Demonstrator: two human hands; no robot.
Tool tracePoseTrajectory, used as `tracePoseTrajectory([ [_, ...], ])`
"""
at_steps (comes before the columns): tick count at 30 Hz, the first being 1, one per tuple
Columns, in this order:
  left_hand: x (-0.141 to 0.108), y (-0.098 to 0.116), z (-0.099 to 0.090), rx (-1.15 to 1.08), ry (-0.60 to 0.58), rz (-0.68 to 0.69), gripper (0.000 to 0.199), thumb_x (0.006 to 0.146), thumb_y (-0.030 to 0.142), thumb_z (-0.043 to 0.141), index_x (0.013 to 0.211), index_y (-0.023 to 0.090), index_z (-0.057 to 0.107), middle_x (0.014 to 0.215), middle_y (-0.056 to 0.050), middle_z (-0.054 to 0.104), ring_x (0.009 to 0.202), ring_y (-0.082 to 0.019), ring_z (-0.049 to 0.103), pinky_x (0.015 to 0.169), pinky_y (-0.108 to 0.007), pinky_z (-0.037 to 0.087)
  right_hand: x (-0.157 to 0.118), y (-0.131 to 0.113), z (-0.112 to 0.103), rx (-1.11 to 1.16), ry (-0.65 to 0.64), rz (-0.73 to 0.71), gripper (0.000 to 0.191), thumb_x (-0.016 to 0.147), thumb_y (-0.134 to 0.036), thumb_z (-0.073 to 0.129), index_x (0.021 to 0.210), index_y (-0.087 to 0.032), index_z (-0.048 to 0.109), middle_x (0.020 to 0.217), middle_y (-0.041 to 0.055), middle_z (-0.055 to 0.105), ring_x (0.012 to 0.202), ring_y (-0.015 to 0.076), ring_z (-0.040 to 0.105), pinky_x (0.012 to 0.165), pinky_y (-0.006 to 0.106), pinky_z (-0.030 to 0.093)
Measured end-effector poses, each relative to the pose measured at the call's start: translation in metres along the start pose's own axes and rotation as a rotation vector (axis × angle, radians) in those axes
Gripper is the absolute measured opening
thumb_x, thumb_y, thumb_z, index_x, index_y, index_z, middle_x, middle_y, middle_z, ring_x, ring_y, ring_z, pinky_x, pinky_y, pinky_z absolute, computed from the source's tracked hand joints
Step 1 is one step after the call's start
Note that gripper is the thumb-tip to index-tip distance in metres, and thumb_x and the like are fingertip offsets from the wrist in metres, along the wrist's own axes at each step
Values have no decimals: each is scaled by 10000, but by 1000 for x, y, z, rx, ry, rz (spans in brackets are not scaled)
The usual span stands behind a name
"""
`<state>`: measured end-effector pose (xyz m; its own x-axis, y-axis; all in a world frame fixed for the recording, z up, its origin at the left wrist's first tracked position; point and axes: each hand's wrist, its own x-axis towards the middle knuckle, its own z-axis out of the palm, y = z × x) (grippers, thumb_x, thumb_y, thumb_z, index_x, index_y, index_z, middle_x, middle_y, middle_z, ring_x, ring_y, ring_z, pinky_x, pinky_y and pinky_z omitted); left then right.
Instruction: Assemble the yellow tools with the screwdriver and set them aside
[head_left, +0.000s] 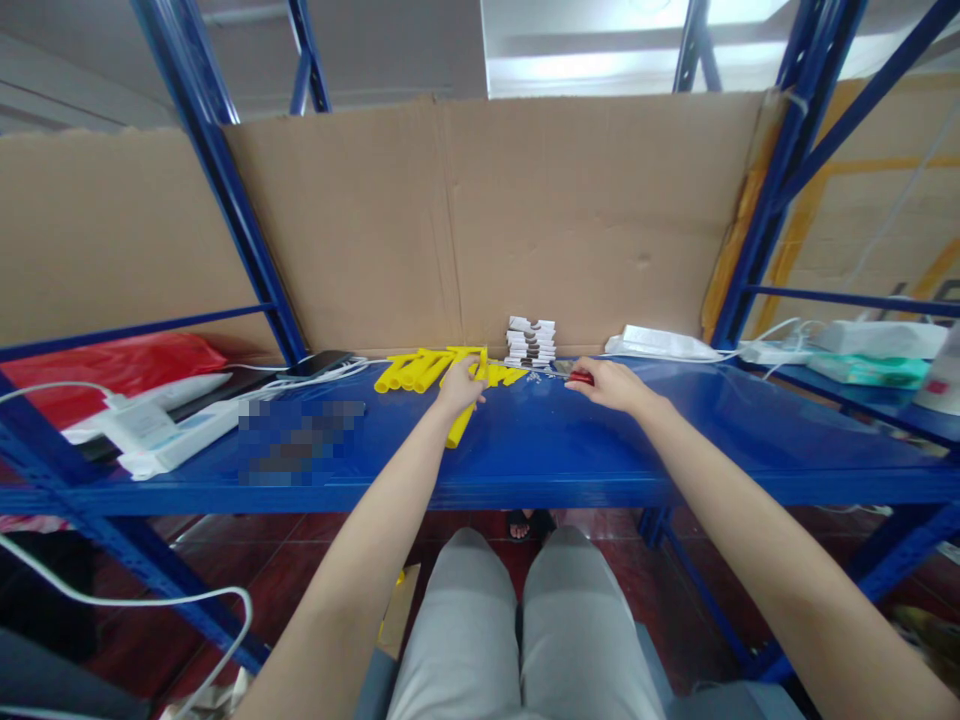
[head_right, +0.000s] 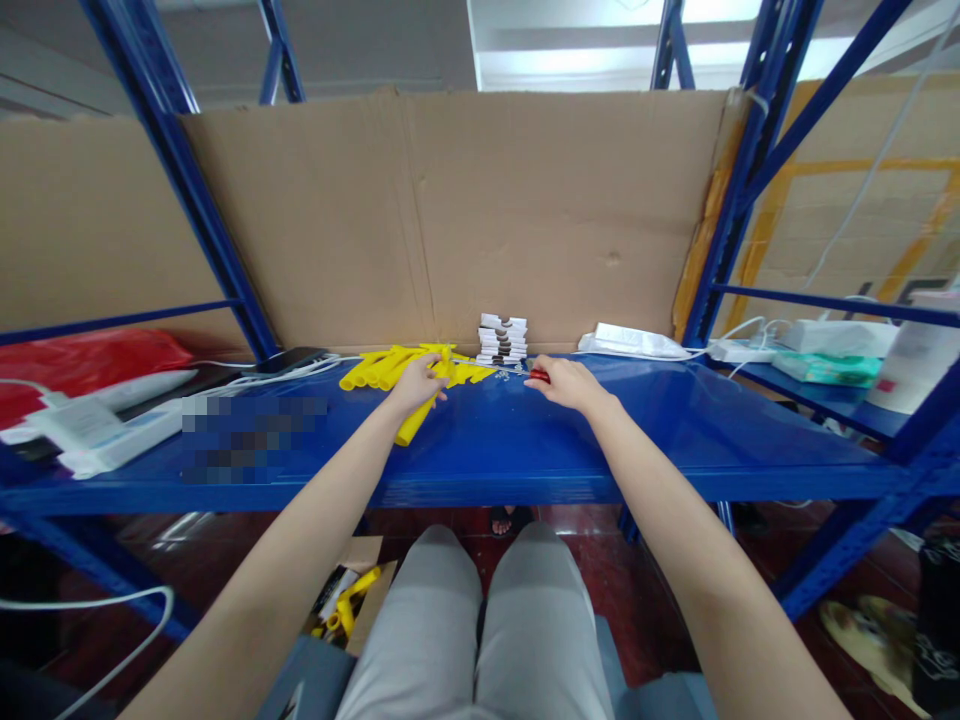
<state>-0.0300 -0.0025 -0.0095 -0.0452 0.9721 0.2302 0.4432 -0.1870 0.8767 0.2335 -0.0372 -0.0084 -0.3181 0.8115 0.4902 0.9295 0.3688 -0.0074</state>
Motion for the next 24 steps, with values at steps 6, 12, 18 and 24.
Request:
tracePoseTrajectory([
  [6, 0, 1, 1, 61, -11, 15, 550, 786, 50, 620, 1318, 167, 546, 1022, -91, 663, 457, -84, 593, 386, -170, 411, 2, 2, 1, -54, 30, 49, 108, 878, -320, 569, 924, -223, 572, 813, 56, 705, 735, 219, 648, 600, 272, 374],
  [12, 2, -3, 0, 39, 1, 42, 569, 798, 32, 597, 1344, 170, 516, 1017, -91, 662, 444, -73, 583, 381, -164, 415, -1, -3, -2, -87, 12, -18, 217, 943, -368, 477, 968, -214, 627, 941, 85, 730, 847, 235, 666, 654, 291, 399],
  [18, 1, -1, 1, 39, 6, 35, 552, 802, 26, 596, 1330, 171, 528, 1024, -92, 660, 438, -66, 573, 379, -163, 411, 2, -1, 3, -75, 26, 58, 207, 905, -355, 558, 1044, -205, 590, 948, 82, 731, 834, 234, 671, 643, 282, 398],
  [24, 3, -2, 0, 87, -19, 31, 574, 827, 39, 572, 1380, 162, 478, 1052, -96, 659, 447, -55, 569, 391, -161, 417, 1, 1, 1, -175, 82, 17, 167, 922, -335, 502, 976, -208, 596, 859, 77, 722, 786, 227, 660, 604, 272, 359],
])
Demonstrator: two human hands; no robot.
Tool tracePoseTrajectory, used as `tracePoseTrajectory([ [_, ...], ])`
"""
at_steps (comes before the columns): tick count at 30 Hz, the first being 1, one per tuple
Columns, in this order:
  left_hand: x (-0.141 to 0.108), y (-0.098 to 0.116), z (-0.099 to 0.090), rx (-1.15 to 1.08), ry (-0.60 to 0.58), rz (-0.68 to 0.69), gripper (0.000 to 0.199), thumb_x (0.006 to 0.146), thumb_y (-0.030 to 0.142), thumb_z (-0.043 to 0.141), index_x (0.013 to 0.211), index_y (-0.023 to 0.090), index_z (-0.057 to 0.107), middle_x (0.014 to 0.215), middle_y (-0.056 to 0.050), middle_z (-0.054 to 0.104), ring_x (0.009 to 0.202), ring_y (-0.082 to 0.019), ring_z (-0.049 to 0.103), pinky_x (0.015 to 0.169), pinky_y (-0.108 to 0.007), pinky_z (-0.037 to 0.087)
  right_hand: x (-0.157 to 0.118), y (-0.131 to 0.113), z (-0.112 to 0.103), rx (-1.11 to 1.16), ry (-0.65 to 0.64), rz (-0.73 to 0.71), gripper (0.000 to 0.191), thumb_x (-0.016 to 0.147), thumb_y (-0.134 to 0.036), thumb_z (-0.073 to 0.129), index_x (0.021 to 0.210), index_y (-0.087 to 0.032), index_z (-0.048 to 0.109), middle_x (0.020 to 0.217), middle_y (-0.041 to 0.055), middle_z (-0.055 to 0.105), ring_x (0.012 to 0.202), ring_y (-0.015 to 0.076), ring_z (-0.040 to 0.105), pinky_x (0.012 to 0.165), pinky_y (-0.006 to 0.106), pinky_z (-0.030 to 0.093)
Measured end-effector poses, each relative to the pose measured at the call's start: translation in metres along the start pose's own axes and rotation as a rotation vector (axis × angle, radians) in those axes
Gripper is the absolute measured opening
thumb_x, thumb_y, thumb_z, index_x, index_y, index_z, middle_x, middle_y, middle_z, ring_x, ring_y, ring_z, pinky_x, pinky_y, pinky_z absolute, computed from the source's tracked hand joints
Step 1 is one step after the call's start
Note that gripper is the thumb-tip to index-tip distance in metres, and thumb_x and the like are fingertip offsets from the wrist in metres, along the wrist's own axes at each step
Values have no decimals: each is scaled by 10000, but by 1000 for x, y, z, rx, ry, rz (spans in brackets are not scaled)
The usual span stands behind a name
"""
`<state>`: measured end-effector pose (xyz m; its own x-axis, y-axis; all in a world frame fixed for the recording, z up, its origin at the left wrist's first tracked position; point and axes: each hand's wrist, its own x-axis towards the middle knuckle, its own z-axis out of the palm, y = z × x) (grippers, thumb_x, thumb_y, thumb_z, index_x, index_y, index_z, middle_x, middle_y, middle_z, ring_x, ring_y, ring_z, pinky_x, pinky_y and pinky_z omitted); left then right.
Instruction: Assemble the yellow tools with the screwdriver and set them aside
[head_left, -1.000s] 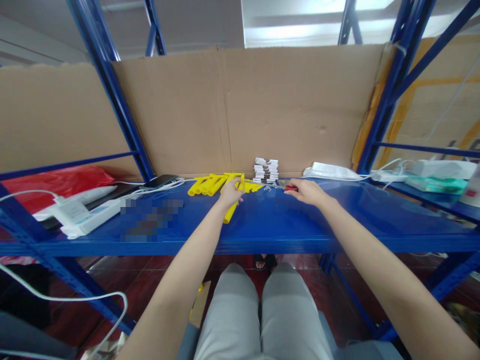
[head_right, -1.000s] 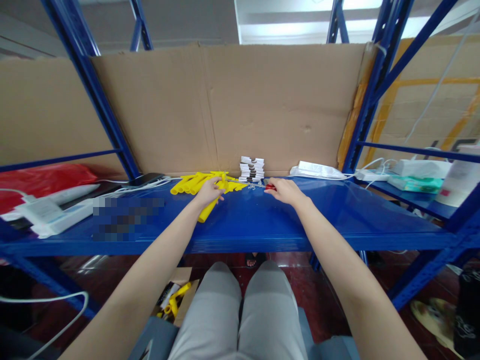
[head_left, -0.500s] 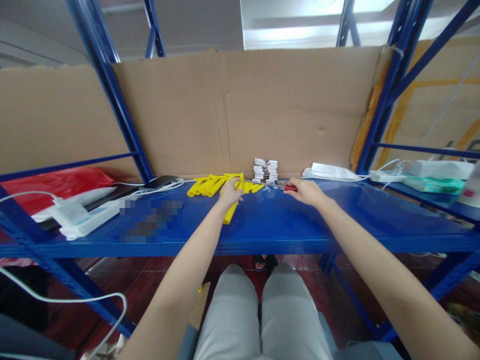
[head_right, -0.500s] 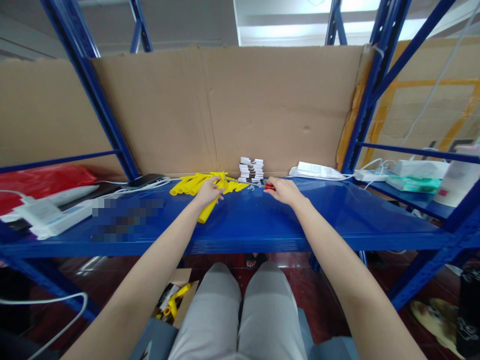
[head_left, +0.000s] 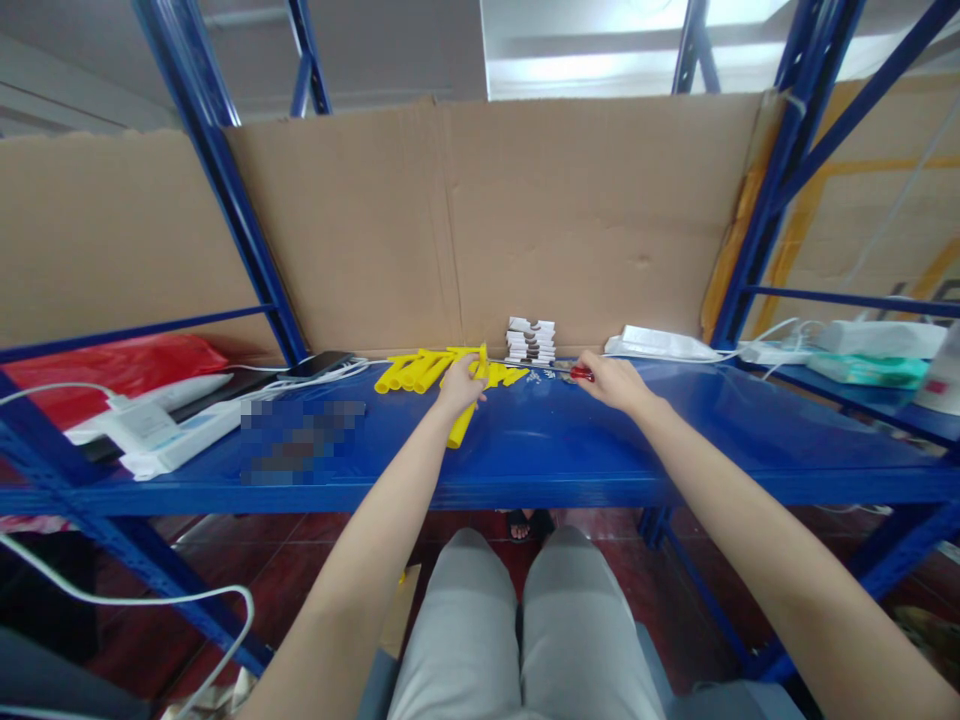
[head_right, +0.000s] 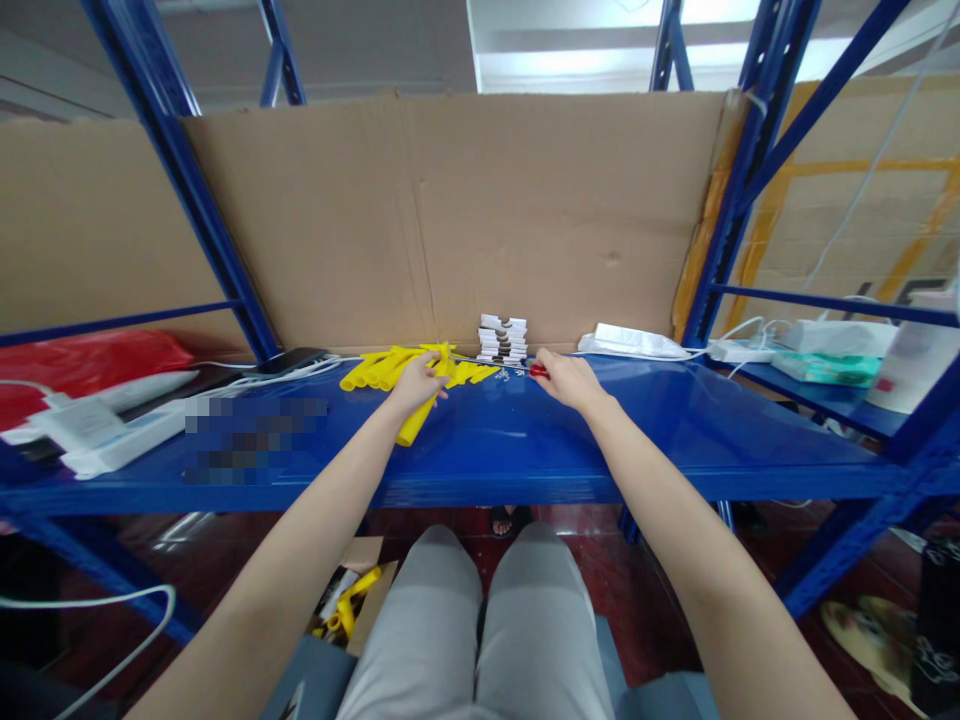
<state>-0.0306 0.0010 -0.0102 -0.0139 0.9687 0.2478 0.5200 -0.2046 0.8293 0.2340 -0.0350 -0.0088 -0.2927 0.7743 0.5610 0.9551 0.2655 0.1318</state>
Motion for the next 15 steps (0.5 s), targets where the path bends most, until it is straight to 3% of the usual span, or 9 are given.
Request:
tracePoseTrajectory([
  [7, 0, 0, 0, -64, 51, 10, 552, 820, 39, 581, 1357, 144, 509, 1158, -139, 633, 470, -50, 593, 394, -156, 414, -1, -4, 0, 47, -28, -24, 234, 949, -378, 468, 1002, -210, 623, 947, 83, 734, 860, 233, 670, 638, 281, 386],
  [15, -2, 3, -1, -76, 76, 11, 541, 809, 26, 598, 1334, 142, 543, 1158, -143, 640, 466, -46, 591, 399, -157, 424, 1, -1, 1, 6, 12, 9, 187, 917, -351, 526, 1009, -204, 598, 893, 84, 728, 793, 233, 664, 604, 276, 368],
])
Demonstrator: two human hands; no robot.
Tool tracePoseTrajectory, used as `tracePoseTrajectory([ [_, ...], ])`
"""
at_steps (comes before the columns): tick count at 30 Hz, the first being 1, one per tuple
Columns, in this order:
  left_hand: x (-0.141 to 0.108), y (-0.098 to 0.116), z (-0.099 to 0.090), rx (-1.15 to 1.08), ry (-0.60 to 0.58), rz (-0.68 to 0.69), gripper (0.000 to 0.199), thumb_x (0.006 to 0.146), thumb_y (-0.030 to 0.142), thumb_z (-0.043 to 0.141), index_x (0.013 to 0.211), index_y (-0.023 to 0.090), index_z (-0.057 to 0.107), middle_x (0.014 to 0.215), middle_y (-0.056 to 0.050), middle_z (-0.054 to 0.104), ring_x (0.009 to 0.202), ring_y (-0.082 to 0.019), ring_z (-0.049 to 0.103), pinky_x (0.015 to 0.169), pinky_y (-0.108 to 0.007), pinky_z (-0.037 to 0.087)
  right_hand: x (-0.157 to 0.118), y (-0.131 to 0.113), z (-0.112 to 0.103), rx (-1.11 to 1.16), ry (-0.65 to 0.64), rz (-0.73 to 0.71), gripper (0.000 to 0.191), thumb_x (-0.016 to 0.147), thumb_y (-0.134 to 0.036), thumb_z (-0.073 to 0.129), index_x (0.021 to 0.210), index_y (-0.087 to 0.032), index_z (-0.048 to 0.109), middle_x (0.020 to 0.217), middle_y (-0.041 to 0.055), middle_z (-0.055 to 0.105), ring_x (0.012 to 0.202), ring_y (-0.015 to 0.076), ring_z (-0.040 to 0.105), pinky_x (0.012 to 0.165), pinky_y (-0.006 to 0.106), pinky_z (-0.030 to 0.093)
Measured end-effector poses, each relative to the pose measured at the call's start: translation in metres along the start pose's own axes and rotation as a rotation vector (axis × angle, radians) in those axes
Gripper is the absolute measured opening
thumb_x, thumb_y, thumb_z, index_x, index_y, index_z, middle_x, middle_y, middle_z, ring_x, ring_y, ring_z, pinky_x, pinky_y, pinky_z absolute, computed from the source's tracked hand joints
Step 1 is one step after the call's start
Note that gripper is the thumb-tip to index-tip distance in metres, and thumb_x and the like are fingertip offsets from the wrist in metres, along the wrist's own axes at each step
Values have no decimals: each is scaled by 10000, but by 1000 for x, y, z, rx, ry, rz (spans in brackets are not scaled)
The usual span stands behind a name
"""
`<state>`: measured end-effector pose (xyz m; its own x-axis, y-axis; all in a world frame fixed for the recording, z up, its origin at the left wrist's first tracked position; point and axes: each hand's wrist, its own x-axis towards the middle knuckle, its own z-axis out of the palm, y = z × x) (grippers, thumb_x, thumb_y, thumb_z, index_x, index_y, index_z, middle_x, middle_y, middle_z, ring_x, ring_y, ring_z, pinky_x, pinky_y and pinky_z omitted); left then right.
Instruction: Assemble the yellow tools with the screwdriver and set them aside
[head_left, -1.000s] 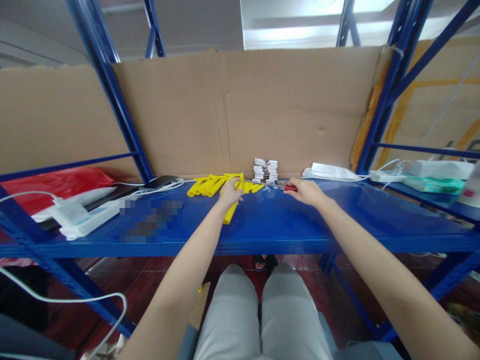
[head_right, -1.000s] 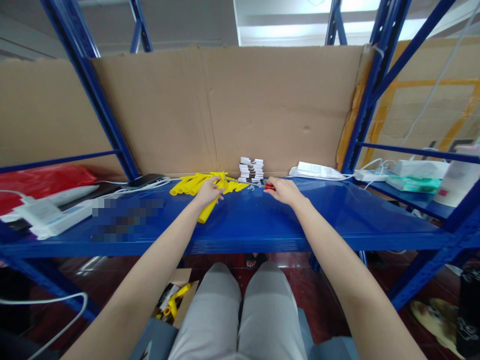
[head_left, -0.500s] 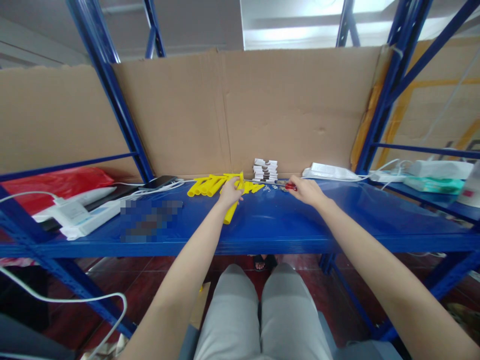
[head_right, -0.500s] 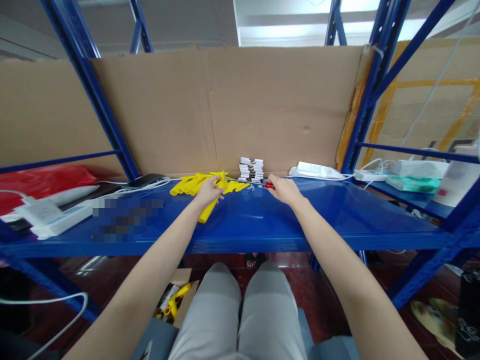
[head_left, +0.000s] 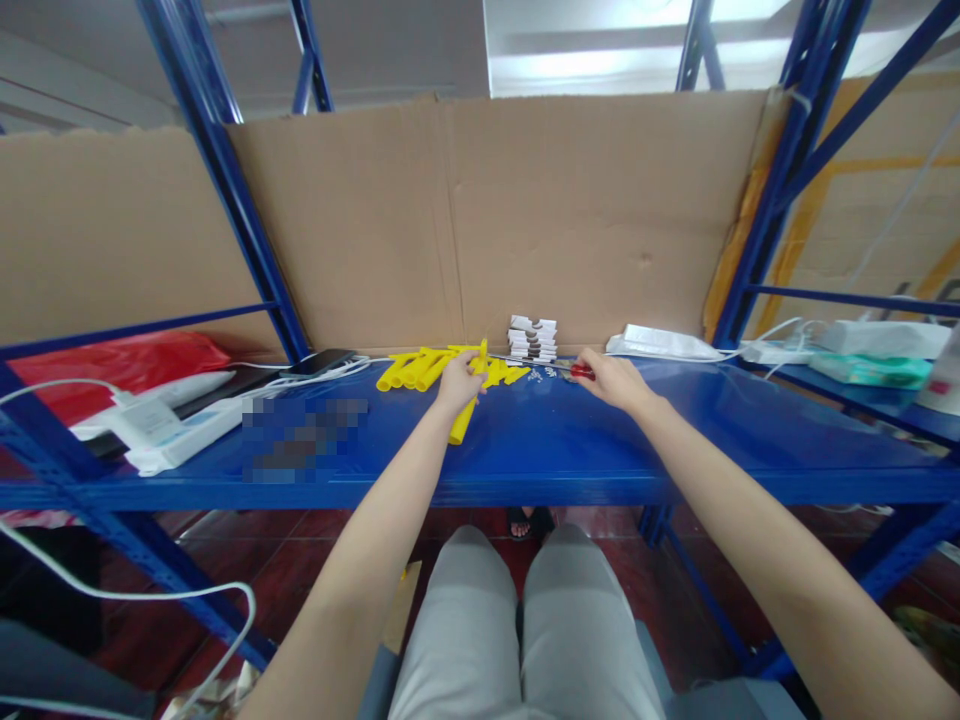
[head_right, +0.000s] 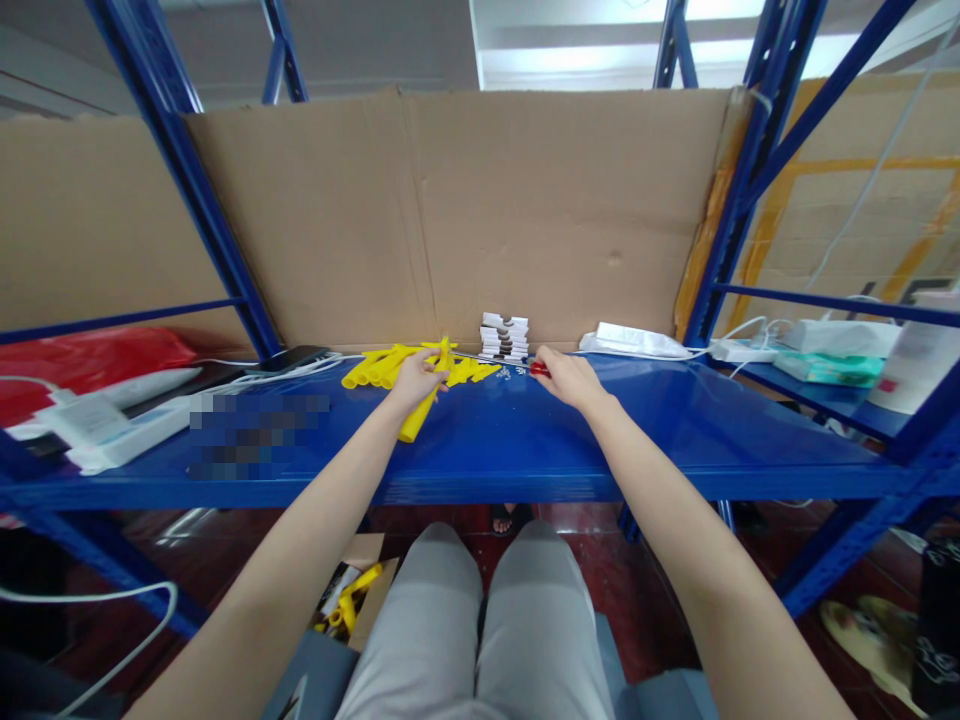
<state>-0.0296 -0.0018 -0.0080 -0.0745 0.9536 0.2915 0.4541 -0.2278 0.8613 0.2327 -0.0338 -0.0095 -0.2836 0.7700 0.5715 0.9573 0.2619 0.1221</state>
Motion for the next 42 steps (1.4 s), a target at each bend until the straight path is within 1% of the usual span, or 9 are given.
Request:
tracePoseTrajectory([
  [8, -2, 3, -1, 31, 16, -1, 561, 812, 32, 602, 1357, 142, 528, 1157, -144, 649, 482, -49, 596, 395, -143, 414, 0, 4, 4, 83, 27, -84, 325, 964, -398, 427, 1084, -197, 653, 1043, 111, 731, 956, 253, 669, 711, 308, 446],
  [14, -4, 6, -1, 39, 11, -10, 553, 809, 35, 603, 1347, 144, 541, 1187, -156, 638, 492, -57, 606, 402, -151, 425, -1, 4, 3, 56, 3, 16, 261, 916, -406, 520, 1064, -211, 610, 939, 86, 738, 809, 243, 671, 620, 284, 402],
  [16, -4, 6, -1, 36, 10, -10, 554, 803, 34, 602, 1343, 147, 547, 1200, -156, 633, 495, -60, 609, 408, -158, 435, -2, 4, 1, 37, -1, 3, 226, 927, -389, 498, 1025, -216, 606, 899, 81, 732, 777, 233, 661, 602, 275, 377],
  [21, 0, 2, 1, 26, 25, 7, 556, 804, 43, 597, 1347, 155, 545, 1170, -145, 641, 526, -74, 628, 414, -157, 441, -3, 4, 1, 46, 11, -73, 287, 959, -391, 431, 1030, -204, 638, 955, 99, 728, 873, 237, 660, 641, 281, 399],
  [26, -1, 3, 0, 30, 23, 16, 549, 811, 53, 607, 1348, 146, 545, 1076, -119, 668, 547, -85, 634, 415, -149, 438, -2, 1, 3, 36, 21, -41, 312, 954, -408, 440, 1082, -201, 635, 1004, 106, 732, 907, 247, 664, 675, 292, 423],
  [29, -2, 3, 0, 31, 20, 9, 557, 814, 45, 603, 1357, 154, 541, 1101, -120, 664, 540, -76, 631, 430, -152, 448, -2, 0, 2, 14, 24, 28, 293, 928, -413, 491, 1088, -200, 611, 946, 101, 732, 839, 251, 667, 641, 291, 411],
  [32, -1, 2, 0, 25, 15, 12, 562, 814, 46, 607, 1360, 163, 542, 1121, -122, 660, 544, -76, 637, 443, -157, 460, -3, 1, 0, 6, 36, 1, 242, 934, -373, 472, 1026, -202, 616, 924, 101, 723, 817, 242, 660, 628, 288, 401],
  [36, 2, -1, 1, 19, 34, 24, 568, 808, 65, 632, 1360, 173, 549, 1132, -124, 659, 566, -90, 657, 457, -163, 475, -4, 4, 0, 25, 73, -87, 288, 956, -376, 420, 1017, -201, 640, 1006, 110, 717, 898, 240, 652, 652, 292, 422],
  [42, 0, 2, 0, 23, 23, 28, 567, 819, 53, 613, 1372, 156, 540, 1168, -145, 642, 564, -88, 655, 430, -153, 456, -3, 4, 4, 73, 51, -63, 329, 972, -390, 406, 1078, -200, 654, 1082, 108, 724, 974, 248, 662, 728, 308, 461],
])
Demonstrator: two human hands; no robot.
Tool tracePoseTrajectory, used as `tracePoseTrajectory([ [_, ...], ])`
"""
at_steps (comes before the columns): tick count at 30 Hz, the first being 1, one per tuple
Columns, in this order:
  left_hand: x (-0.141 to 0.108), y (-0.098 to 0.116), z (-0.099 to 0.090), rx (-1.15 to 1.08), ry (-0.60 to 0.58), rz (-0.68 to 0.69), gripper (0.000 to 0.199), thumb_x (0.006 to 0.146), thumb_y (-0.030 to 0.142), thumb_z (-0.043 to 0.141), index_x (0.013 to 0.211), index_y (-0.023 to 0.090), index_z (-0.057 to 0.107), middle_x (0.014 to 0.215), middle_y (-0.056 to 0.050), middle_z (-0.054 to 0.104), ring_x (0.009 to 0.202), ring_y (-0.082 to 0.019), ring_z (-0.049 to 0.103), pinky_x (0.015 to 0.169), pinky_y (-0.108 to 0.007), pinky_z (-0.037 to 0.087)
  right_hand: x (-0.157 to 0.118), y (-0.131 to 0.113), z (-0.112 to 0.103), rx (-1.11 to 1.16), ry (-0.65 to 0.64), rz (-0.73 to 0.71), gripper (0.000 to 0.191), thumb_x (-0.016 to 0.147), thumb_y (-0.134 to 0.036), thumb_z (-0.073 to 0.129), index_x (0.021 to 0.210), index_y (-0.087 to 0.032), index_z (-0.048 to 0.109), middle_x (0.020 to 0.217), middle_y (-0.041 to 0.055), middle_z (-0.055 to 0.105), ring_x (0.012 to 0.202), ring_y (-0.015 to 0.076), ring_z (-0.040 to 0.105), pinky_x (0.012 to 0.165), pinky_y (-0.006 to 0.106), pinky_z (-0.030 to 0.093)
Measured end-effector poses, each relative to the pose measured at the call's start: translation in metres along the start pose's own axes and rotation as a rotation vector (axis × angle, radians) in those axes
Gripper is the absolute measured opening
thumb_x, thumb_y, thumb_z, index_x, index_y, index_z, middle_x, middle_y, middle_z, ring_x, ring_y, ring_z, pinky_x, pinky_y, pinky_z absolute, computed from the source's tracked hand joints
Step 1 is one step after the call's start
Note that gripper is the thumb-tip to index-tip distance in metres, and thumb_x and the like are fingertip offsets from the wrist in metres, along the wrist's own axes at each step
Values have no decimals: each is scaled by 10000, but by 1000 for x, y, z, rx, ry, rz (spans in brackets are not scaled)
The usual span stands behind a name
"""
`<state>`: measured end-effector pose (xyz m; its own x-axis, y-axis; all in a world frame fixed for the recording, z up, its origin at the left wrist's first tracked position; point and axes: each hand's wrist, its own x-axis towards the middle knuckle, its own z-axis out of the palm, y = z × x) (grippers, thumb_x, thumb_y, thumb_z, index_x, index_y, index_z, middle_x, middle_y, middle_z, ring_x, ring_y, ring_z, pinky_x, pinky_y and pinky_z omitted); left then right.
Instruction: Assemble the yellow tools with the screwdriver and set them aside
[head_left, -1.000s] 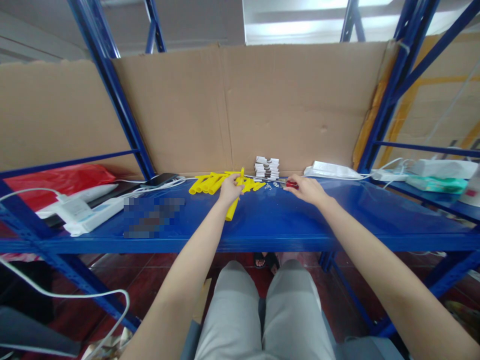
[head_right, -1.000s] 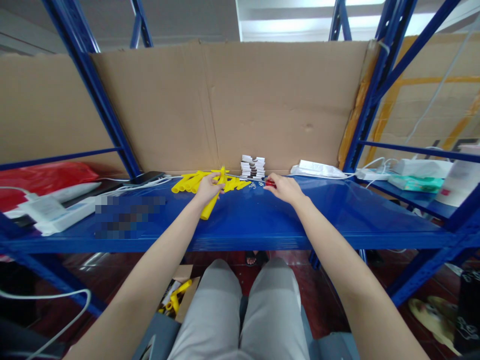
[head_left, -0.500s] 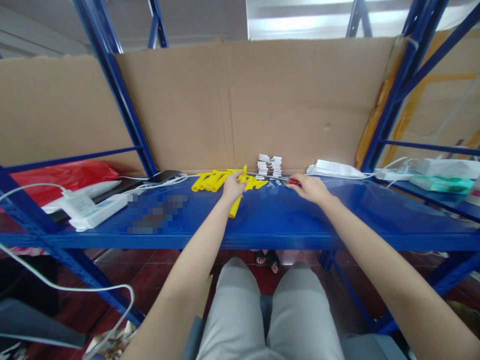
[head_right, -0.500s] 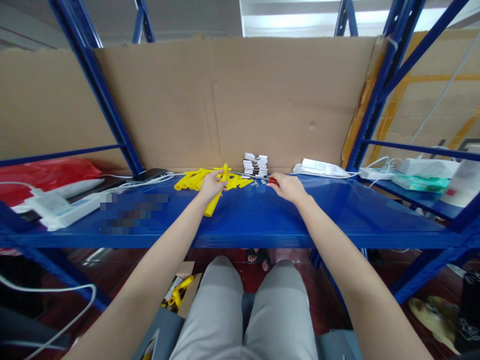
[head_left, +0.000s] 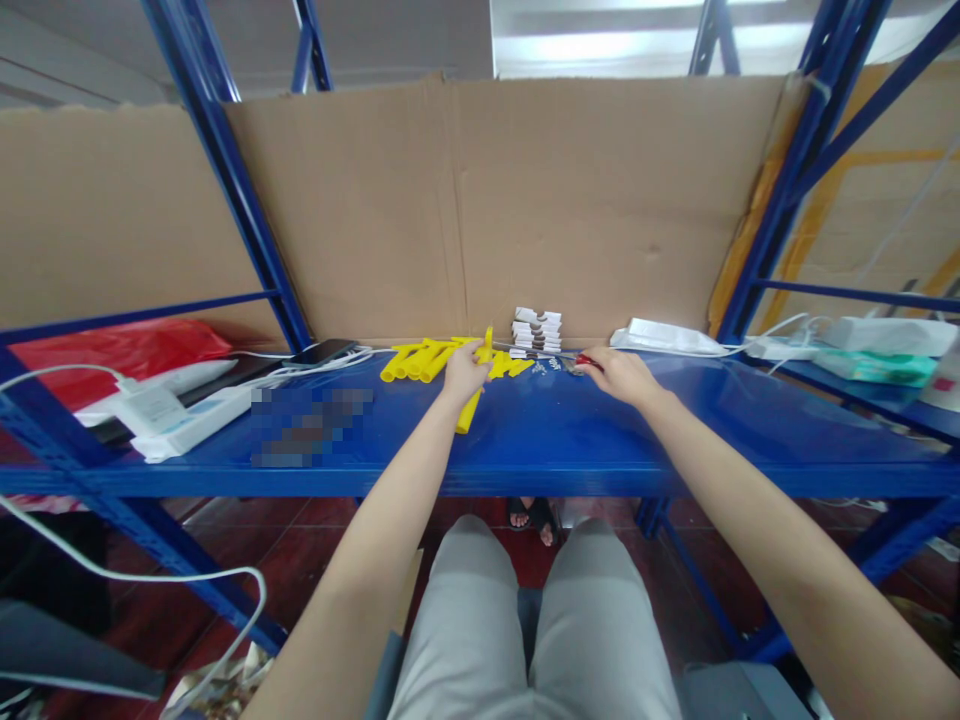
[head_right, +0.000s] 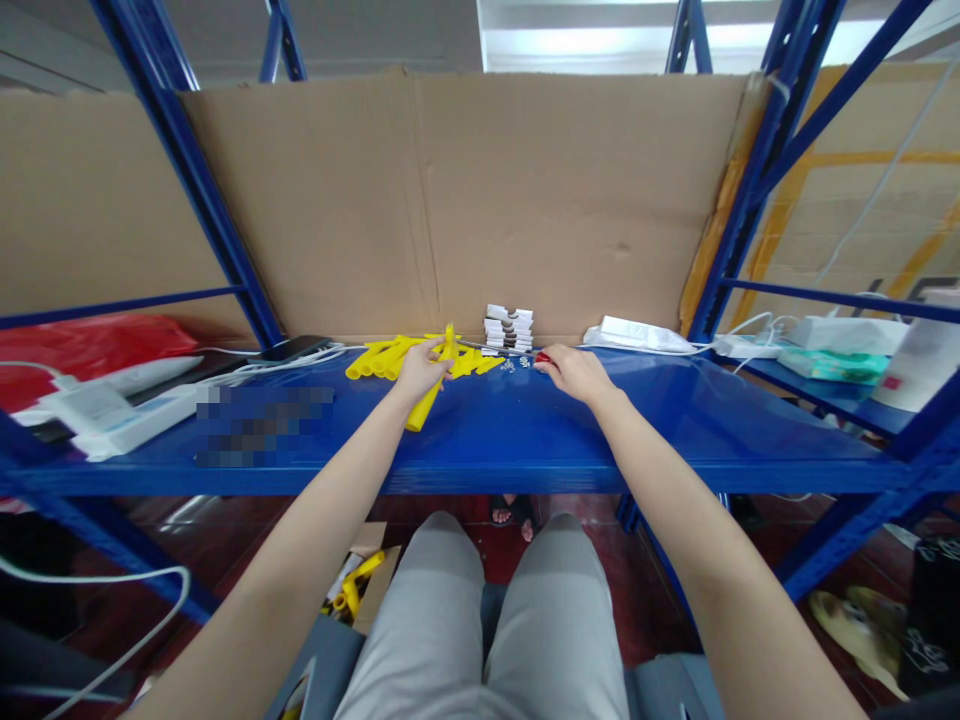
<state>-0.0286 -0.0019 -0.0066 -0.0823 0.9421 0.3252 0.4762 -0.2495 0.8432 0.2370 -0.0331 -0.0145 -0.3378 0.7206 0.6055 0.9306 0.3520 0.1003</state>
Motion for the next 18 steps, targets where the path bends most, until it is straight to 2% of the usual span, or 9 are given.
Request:
tracePoseTrajectory([
  [4, -2, 2, -1, 3, 1, -8, 561, 823, 49, 619, 1370, 147, 542, 1150, -141, 646, 538, -68, 636, 415, -136, 435, 1, -1, 0, -27, 12, 61, 333, 932, -415, 487, 1172, -214, 599, 1023, 95, 735, 895, 257, 673, 680, 304, 446],
  [7, -1, 3, -1, -3, -4, -11, 559, 825, 51, 617, 1369, 159, 545, 1187, -143, 632, 537, -60, 631, 414, -132, 437, 0, 1, -1, -57, 19, 57, 284, 937, -380, 464, 1112, -210, 608, 954, 93, 730, 847, 247, 662, 652, 289, 419],
  [9, -1, 3, -1, -7, -8, -17, 561, 829, 55, 610, 1374, 168, 540, 1208, -141, 624, 543, -56, 630, 418, -128, 439, 0, 3, -1, -51, 37, 0, 273, 948, -369, 432, 1050, -208, 628, 965, 100, 719, 873, 243, 652, 663, 289, 419],
  [12, -1, 3, -1, -8, -7, -20, 568, 831, 57, 599, 1385, 164, 530, 1224, -145, 620, 541, -53, 625, 420, -130, 439, -1, 4, -1, -24, 62, -57, 309, 959, -372, 410, 1061, -200, 645, 1052, 119, 705, 955, 249, 643, 712, 310, 447],
  [18, -2, 3, -1, -7, -8, -13, 590, 824, 64, 599, 1400, 165, 518, 1247, -149, 624, 554, -68, 637, 429, -142, 443, 0, 3, 2, 14, 17, -40, 332, 962, -357, 413, 1115, -184, 651, 1113, 129, 706, 1002, 261, 652, 779, 341, 483],
])
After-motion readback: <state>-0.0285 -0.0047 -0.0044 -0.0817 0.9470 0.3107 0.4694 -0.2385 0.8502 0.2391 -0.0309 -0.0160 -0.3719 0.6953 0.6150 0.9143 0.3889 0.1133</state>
